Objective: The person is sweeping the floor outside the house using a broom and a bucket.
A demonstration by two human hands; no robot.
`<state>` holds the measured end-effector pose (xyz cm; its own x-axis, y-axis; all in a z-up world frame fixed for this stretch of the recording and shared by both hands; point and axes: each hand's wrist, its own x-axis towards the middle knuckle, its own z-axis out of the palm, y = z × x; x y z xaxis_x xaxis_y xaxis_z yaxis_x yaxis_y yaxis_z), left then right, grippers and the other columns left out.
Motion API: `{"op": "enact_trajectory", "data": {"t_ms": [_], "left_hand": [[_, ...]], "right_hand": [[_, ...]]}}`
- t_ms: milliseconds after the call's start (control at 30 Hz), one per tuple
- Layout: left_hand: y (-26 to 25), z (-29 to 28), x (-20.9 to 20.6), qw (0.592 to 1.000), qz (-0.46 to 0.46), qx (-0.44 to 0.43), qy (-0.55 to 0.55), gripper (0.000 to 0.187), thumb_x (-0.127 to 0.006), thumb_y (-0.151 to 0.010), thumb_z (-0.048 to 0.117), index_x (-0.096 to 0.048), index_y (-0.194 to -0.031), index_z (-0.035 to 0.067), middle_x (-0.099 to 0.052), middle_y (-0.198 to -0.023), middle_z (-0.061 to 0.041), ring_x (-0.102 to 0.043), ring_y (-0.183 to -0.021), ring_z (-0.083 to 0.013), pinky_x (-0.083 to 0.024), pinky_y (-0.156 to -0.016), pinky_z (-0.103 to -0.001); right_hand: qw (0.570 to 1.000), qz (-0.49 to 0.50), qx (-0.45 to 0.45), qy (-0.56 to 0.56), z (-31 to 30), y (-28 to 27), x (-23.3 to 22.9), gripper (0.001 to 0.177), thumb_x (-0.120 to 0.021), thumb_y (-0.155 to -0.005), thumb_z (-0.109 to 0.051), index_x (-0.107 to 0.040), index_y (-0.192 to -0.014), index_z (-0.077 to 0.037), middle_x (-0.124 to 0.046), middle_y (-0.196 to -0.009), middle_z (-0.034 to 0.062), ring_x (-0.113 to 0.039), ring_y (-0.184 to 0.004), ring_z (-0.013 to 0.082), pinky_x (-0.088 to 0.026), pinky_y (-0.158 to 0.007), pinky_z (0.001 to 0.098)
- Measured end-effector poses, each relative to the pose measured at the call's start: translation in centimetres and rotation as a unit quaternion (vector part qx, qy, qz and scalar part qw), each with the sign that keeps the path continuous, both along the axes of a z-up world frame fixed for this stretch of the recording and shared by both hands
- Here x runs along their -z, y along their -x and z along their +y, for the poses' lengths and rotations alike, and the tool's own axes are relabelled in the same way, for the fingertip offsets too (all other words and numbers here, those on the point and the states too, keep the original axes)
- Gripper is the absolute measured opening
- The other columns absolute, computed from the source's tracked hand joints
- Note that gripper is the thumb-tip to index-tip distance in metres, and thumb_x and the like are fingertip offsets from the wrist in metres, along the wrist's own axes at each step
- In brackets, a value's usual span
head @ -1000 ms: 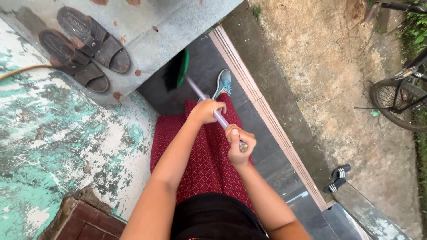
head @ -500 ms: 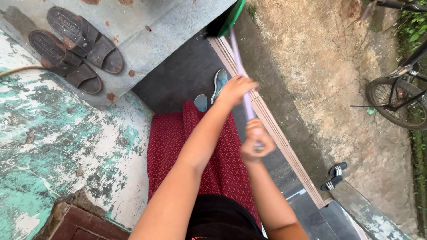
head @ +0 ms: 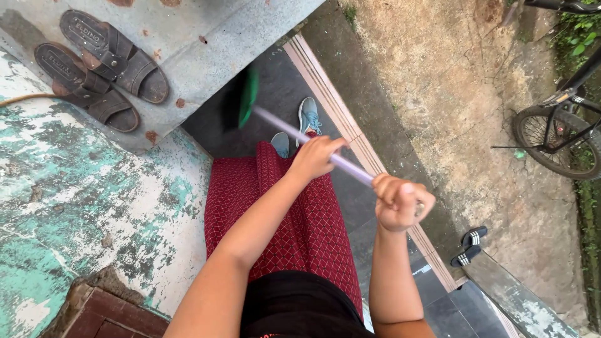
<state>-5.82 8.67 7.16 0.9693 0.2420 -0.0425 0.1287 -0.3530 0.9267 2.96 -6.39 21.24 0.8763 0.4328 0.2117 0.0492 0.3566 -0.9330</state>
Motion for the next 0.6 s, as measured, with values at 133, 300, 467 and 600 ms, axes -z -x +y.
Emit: {"op": "enact_trajectory", "data": {"t_ms": [133, 300, 467, 600], "left_hand": [[5.0, 0.5, 0.3, 0.997, 0.074, -0.016, 0.006, 0.041, -0.075, -0.071, 0.005, -0.068, -0.110, 0.019, -0.066, -0.078, -0.002, -0.067, -0.081, -0.0249, -0.054, -0.078, -0.042], [9.2, 2.0, 0.7, 0.970, 0.217, -0.016, 0.109, 0.019, -0.067, -0.093, 0.015, -0.074, -0.108, 0.024, -0.070, -0.078, -0.003, -0.071, -0.073, -0.0256, -0.054, -0.068, -0.043], [14.3, 1.5, 6.3, 0.964, 0.212, -0.163, 0.002, 0.026, -0.067, -0.077, 0.008, -0.074, -0.099, 0.020, -0.068, -0.073, -0.007, -0.069, -0.073, -0.0301, -0.054, -0.066, -0.045], [15.5, 1.0, 6.6, 0.941, 0.210, -0.262, -0.043, 0.021, -0.066, -0.080, 0.006, -0.072, -0.096, 0.016, -0.066, -0.073, -0.007, -0.068, -0.079, -0.0292, -0.054, -0.080, -0.045]], "right_hand": [[0.986, 0.046, -0.157, 0.014, 1.7, 0.2, -2.2, 0.046, -0.056, -0.099, -0.017, -0.035, -0.059, -0.005, -0.034, -0.046, 0.0025, -0.032, -0.039, 0.0143, -0.035, -0.045, 0.0359], [0.924, 0.127, -0.347, 0.098, 3.7, 1.4, 1.4, 0.055, -0.065, -0.096, -0.031, -0.040, -0.055, -0.005, -0.040, -0.053, 0.0045, -0.040, -0.051, 0.0180, -0.042, -0.066, 0.0403], [0.926, 0.103, -0.338, 0.130, 7.1, 9.0, 4.4, 0.034, -0.061, -0.097, -0.014, -0.050, -0.067, -0.001, -0.057, -0.068, 0.0090, -0.057, -0.068, 0.0239, -0.050, -0.075, 0.0400], [0.943, 0.073, -0.269, 0.182, 6.6, 14.1, 5.8, 0.030, -0.056, -0.096, -0.001, -0.048, -0.068, 0.002, -0.052, -0.066, 0.0091, -0.055, -0.066, 0.0230, -0.049, -0.077, 0.0391]]}}
